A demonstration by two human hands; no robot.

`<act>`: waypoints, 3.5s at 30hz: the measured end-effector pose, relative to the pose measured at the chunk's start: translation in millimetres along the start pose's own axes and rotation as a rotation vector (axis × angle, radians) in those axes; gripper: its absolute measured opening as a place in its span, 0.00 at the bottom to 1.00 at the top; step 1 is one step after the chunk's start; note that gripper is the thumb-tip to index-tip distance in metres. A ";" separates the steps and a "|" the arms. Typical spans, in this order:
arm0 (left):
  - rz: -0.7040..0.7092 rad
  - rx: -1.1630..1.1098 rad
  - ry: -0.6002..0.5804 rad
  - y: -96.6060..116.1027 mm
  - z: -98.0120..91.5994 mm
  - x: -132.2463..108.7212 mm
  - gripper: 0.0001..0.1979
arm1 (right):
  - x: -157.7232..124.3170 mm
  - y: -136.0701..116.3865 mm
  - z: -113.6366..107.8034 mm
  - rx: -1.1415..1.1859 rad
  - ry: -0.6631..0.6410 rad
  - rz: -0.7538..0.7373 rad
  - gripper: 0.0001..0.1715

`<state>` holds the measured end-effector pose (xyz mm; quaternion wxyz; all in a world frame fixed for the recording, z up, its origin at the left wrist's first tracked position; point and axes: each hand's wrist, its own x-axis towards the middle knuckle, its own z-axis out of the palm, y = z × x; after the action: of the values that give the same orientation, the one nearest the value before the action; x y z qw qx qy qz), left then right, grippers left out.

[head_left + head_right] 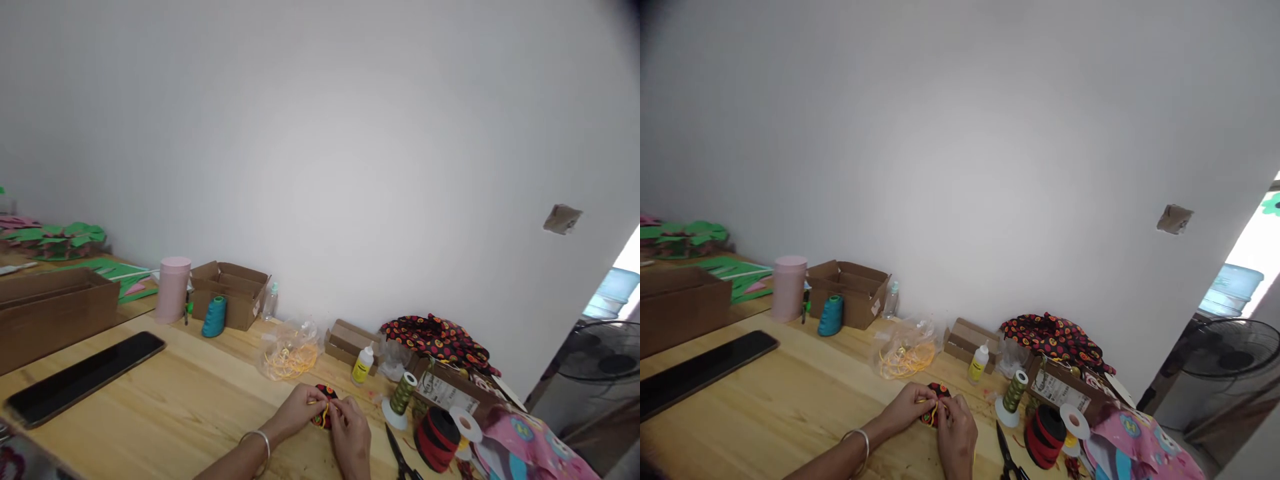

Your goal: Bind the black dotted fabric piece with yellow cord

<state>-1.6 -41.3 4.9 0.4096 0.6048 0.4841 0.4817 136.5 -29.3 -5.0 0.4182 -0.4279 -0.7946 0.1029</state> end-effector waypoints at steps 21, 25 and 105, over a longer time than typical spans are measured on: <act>0.002 -0.063 -0.019 -4.0 -4.8 5.1 0.12 | 0.5 -6.4 -1.0 -0.305 0.072 -0.062 0.13; -0.010 -0.060 -0.024 -6.7 -4.3 6.2 0.11 | 0.2 -6.8 0.9 -0.381 0.055 -0.082 0.14; -0.025 0.085 -0.027 -12.9 -9.7 8.2 0.14 | 4.3 -7.3 1.0 -0.391 0.058 -0.256 0.09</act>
<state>-13.1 -30.5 -4.0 0.3957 0.6222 0.5061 0.4474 130.1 -30.3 0.7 0.3598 -0.3993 -0.8348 -0.1195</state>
